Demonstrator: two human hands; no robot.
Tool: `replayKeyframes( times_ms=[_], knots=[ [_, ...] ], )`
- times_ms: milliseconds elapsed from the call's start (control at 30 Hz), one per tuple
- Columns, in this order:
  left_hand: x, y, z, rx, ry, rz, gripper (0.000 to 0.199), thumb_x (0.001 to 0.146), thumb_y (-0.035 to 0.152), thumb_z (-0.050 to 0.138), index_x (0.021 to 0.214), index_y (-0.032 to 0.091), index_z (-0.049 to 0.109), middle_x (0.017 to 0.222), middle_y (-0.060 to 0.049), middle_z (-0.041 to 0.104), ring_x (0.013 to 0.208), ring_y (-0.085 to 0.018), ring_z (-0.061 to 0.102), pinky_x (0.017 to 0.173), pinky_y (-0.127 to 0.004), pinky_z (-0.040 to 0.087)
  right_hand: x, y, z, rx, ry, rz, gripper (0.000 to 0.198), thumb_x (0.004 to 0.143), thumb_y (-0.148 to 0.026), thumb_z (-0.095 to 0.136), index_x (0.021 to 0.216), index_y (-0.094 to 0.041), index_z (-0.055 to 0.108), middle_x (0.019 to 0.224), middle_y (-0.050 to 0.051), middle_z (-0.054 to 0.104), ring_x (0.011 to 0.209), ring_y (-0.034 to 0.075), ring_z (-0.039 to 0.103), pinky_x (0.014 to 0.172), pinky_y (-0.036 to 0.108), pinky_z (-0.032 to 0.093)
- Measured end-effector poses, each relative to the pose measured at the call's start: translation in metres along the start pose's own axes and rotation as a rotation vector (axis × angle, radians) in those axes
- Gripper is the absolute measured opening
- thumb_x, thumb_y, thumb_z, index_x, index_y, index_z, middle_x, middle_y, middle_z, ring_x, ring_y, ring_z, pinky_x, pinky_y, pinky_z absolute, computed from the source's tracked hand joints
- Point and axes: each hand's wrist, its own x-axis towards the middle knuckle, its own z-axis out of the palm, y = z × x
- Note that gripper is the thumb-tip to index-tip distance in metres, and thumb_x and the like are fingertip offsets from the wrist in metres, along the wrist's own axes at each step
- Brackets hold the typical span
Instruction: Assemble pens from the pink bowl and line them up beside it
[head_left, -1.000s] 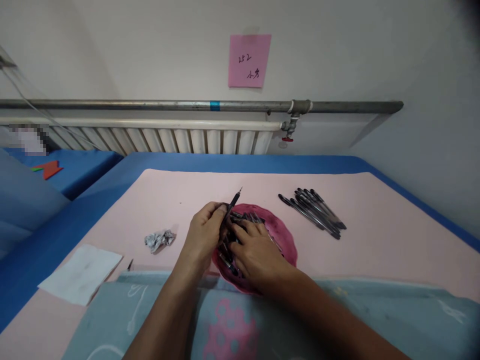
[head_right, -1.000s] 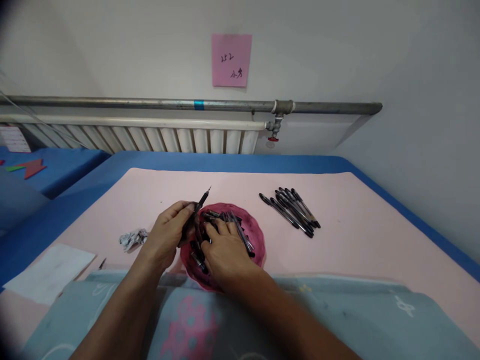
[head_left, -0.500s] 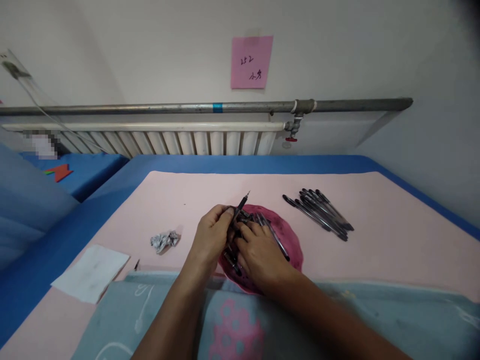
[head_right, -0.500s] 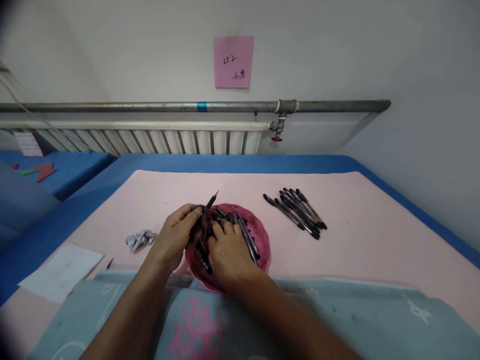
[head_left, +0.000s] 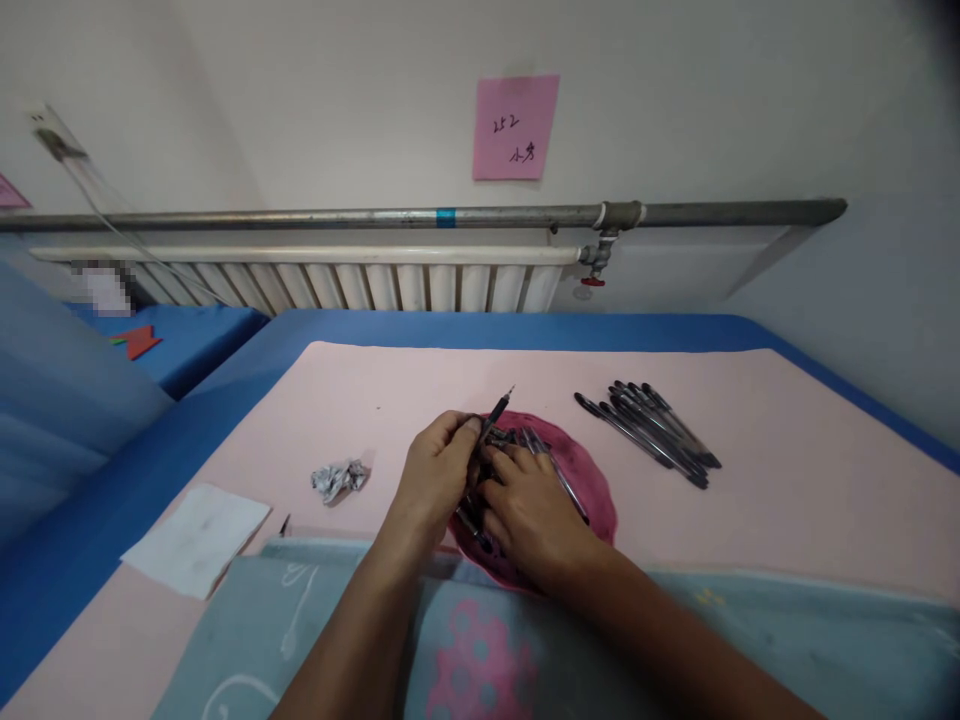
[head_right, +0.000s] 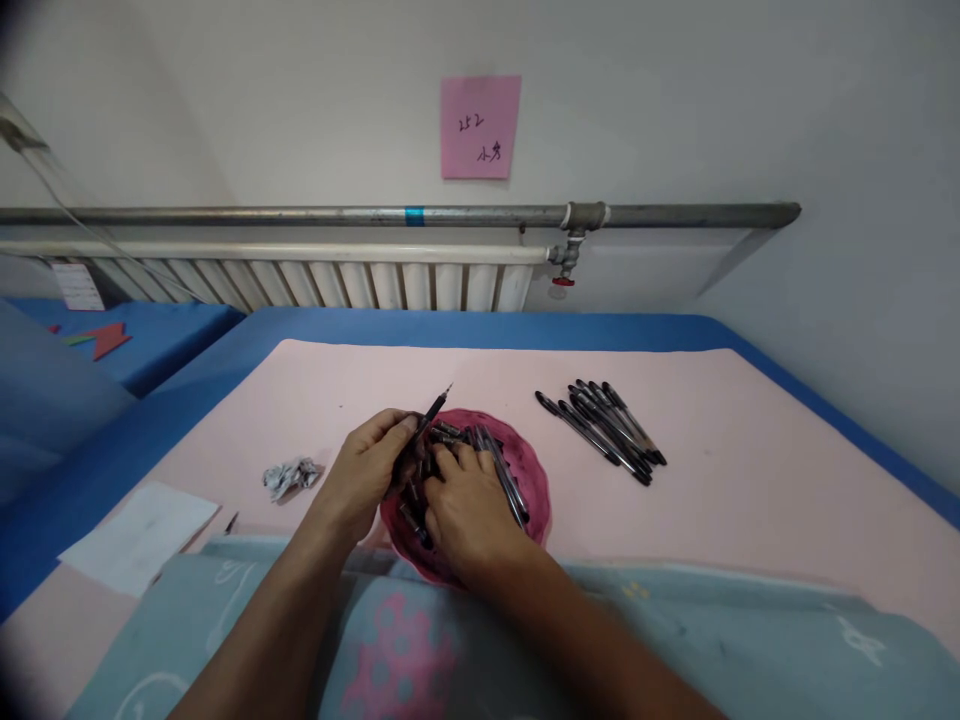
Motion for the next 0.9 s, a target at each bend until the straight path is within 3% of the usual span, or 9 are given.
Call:
replayKeyframes(
  times_ms=[233, 300, 367, 467, 600, 700, 900],
  knots=[
    [0.001, -0.004, -0.001, 0.027, 0.008, 0.025, 0.018, 0.078, 0.034, 0.052, 0.073, 0.018, 0.058, 0.058, 0.005, 0.048, 0.050, -0.007, 0.040, 0.047, -0.018, 0.031, -0.001, -0.001, 0.003, 0.179, 0.156, -0.078, 0.021, 0.082, -0.017, 0.049, 0.096, -0.017, 0.065, 0.119, 0.012, 0.054, 0.108, 0.028, 0.043, 0.090, 0.046, 0.033],
    [0.001, -0.005, -0.002, 0.013, -0.005, 0.030, 0.018, 0.077, 0.034, 0.053, 0.072, 0.018, 0.058, 0.061, 0.005, 0.051, 0.055, -0.008, 0.044, 0.050, -0.019, 0.034, -0.003, 0.004, -0.001, 0.418, 0.272, -0.026, 0.018, 0.083, -0.017, 0.047, 0.092, -0.016, 0.062, 0.108, 0.010, 0.060, 0.100, 0.023, 0.050, 0.087, 0.041, 0.037],
    [0.001, -0.004, -0.002, 0.002, -0.035, 0.013, 0.019, 0.077, 0.036, 0.053, 0.072, 0.018, 0.058, 0.061, 0.005, 0.050, 0.056, -0.009, 0.045, 0.051, -0.019, 0.035, -0.005, 0.013, -0.007, 0.777, 0.386, 0.133, 0.014, 0.083, -0.020, 0.048, 0.088, -0.018, 0.060, 0.087, 0.005, 0.064, 0.081, 0.018, 0.057, 0.074, 0.033, 0.043],
    [-0.002, -0.001, 0.000, 0.018, -0.126, -0.031, 0.021, 0.078, 0.038, 0.053, 0.073, 0.019, 0.059, 0.061, 0.005, 0.052, 0.057, -0.009, 0.045, 0.054, -0.020, 0.036, -0.010, 0.031, -0.017, 1.343, 0.502, 0.392, 0.012, 0.076, -0.030, 0.060, 0.081, -0.019, 0.060, 0.063, -0.003, 0.059, 0.055, 0.012, 0.053, 0.055, 0.026, 0.042],
    [-0.005, -0.003, 0.003, 0.075, -0.261, -0.043, 0.022, 0.078, 0.038, 0.054, 0.079, 0.018, 0.062, 0.072, 0.001, 0.057, 0.066, -0.012, 0.050, 0.062, -0.022, 0.039, -0.016, 0.047, -0.028, 1.821, 0.596, 0.545, 0.025, 0.058, -0.028, 0.076, 0.074, -0.017, 0.061, 0.056, -0.005, 0.056, 0.050, 0.009, 0.050, 0.050, 0.022, 0.040],
    [-0.007, -0.007, 0.006, 0.099, -0.313, -0.055, 0.025, 0.078, 0.040, 0.053, 0.083, 0.018, 0.063, 0.072, 0.000, 0.057, 0.066, -0.013, 0.050, 0.061, -0.024, 0.040, -0.020, 0.048, -0.031, 1.899, 0.586, 0.533, 0.024, 0.055, -0.024, 0.077, 0.074, -0.016, 0.064, 0.058, -0.004, 0.057, 0.051, 0.008, 0.051, 0.051, 0.022, 0.041],
    [-0.010, -0.006, 0.011, 0.135, -0.331, -0.068, 0.024, 0.078, 0.040, 0.054, 0.081, 0.018, 0.063, 0.067, 0.000, 0.056, 0.058, -0.012, 0.047, 0.056, -0.024, 0.037, -0.024, 0.047, -0.029, 1.823, 0.496, 0.435, 0.019, 0.060, -0.021, 0.072, 0.076, -0.016, 0.064, 0.059, -0.003, 0.058, 0.049, 0.008, 0.050, 0.051, 0.022, 0.040]
  ],
)
